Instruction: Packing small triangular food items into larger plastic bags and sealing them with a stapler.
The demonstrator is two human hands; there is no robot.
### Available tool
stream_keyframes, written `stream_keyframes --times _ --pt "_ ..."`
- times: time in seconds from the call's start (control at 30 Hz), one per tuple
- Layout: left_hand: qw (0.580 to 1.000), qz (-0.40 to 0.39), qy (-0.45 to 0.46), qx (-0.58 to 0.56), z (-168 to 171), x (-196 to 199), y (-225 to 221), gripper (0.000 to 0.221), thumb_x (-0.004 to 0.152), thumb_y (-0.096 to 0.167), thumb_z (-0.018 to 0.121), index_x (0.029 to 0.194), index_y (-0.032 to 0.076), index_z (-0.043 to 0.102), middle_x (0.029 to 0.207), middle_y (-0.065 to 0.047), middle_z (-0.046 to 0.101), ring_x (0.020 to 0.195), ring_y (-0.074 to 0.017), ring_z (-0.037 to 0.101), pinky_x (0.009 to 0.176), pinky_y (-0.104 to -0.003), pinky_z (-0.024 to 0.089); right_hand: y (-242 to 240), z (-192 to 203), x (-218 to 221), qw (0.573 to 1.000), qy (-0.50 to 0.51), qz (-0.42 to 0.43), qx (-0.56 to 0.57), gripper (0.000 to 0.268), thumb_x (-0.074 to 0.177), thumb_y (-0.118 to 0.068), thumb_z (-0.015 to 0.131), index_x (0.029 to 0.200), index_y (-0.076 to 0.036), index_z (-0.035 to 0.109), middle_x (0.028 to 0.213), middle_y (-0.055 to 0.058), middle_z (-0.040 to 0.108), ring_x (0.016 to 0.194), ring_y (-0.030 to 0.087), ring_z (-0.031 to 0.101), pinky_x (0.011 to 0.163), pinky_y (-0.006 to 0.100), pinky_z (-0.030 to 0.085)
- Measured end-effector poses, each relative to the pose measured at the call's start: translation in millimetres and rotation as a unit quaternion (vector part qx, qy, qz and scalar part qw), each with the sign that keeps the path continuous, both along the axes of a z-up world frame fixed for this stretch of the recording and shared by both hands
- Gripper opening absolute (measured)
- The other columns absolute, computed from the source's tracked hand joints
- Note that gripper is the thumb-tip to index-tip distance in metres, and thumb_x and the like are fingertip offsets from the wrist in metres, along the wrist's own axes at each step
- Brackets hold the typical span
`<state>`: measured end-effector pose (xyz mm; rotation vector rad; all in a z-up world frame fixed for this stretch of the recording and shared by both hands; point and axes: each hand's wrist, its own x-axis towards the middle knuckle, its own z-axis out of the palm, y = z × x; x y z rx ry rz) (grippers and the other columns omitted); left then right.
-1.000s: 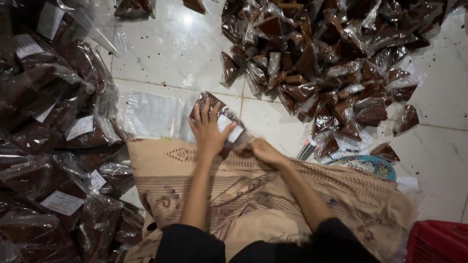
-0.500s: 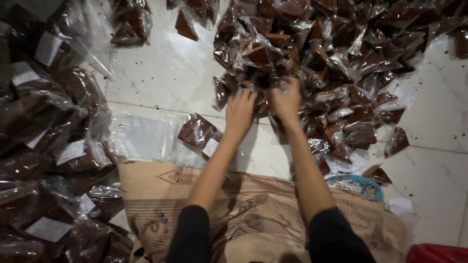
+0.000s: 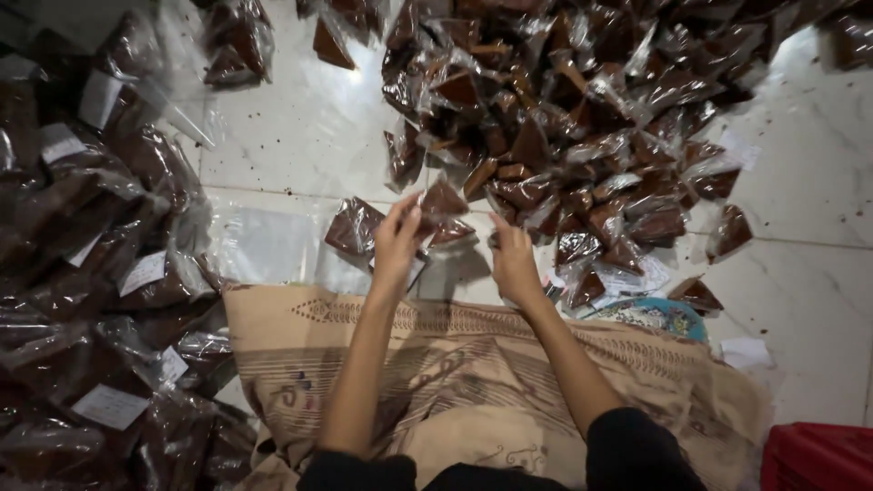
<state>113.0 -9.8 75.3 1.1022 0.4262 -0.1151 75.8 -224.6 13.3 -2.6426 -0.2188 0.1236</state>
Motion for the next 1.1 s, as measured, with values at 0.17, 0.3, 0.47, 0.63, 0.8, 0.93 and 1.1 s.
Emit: stream_keyframes --times 0.17,0.3,0.47,0.63,0.8,0.93,1.1 --pt "0.947 -0.098 0.079 0.297 37 -39 1 0.033 0.092 0.042 0.071 0.116 0.019 0.071 0.102 -0.008 0.074 0.092 -0.0251 0.073 0.085 -0.037 0.057 0 73 -7 0.937 0.05 -0.074 0.338 0.108 0.071 -0.003 0.082 0.158 -0.007 0.018 0.159 0.027 0.026 0.148 0.048 0.021 0.122 0.058 0.015" --pt "0.914 -0.181 0.065 0.358 35 -80 -41 0.04 0.09 0.051 0.07 0.108 0.015 0.065 0.097 -0.011 0.074 0.095 -0.0312 0.073 0.082 -0.042 0.056 33 40 -29 0.958 -0.005 0.054 0.281 0.09 0.067 -0.018 0.087 0.144 -0.004 0.044 0.129 0.017 0.049 0.122 0.034 0.046 0.116 0.045 0.029" --pt "0.796 -0.174 -0.064 0.576 52 -108 -37 0.048 0.092 0.033 0.072 0.121 0.001 0.053 0.115 -0.022 0.051 0.108 -0.0424 0.054 0.09 -0.051 0.047 29 -26 -30 0.985 -0.152 0.012 0.076 0.091 0.085 -0.006 0.074 0.156 0.005 0.019 0.124 0.023 0.043 0.114 0.037 0.045 0.109 0.048 0.029" --pt "0.676 -0.2 -0.15 0.693 -9 -125 -6 0.032 0.087 0.014 0.068 0.113 0.001 0.055 0.1 -0.018 0.053 0.093 -0.0379 0.054 0.078 -0.047 0.044 16 -3 -38 0.967 0.132 -0.125 0.18 0.097 0.086 -0.018 0.07 0.16 -0.009 0.008 0.146 0.025 0.033 0.136 0.041 0.03 0.117 0.056 0.008" --pt "0.711 -0.162 -0.159 0.665 -59 -138 5 0.011 0.093 0.0 0.056 0.102 0.006 0.057 0.089 -0.009 0.056 0.079 -0.0246 0.059 0.069 -0.033 0.051 50 47 -62 0.887 0.295 -0.089 0.344 0.059 0.061 -0.004 0.066 0.119 -0.015 0.068 0.103 0.01 0.068 0.101 0.024 0.065 0.104 0.038 0.04" --pt "0.723 -0.111 -0.275 0.624 -88 -157 6 0.013 0.103 0.017 0.051 0.1 0.006 0.057 0.089 -0.012 0.053 0.082 -0.0308 0.058 0.077 -0.04 0.052 59 13 -77 0.906 0.307 -0.048 0.288 0.034 0.079 -0.025 0.074 0.109 -0.01 0.073 0.114 0.016 0.073 0.109 0.034 0.066 0.097 0.047 0.05" --pt "0.763 -0.191 -0.223 0.576 -66 -162 9 0.016 0.105 0.023 0.05 0.106 0.009 0.058 0.092 -0.009 0.056 0.085 -0.0284 0.062 0.08 -0.038 0.053 65 18 -78 0.692 0.344 -0.38 0.509 0.028 0.082 -0.025 0.076 0.105 -0.009 0.073 0.103 0.014 0.073 0.099 0.03 0.071 0.075 0.048 0.061"
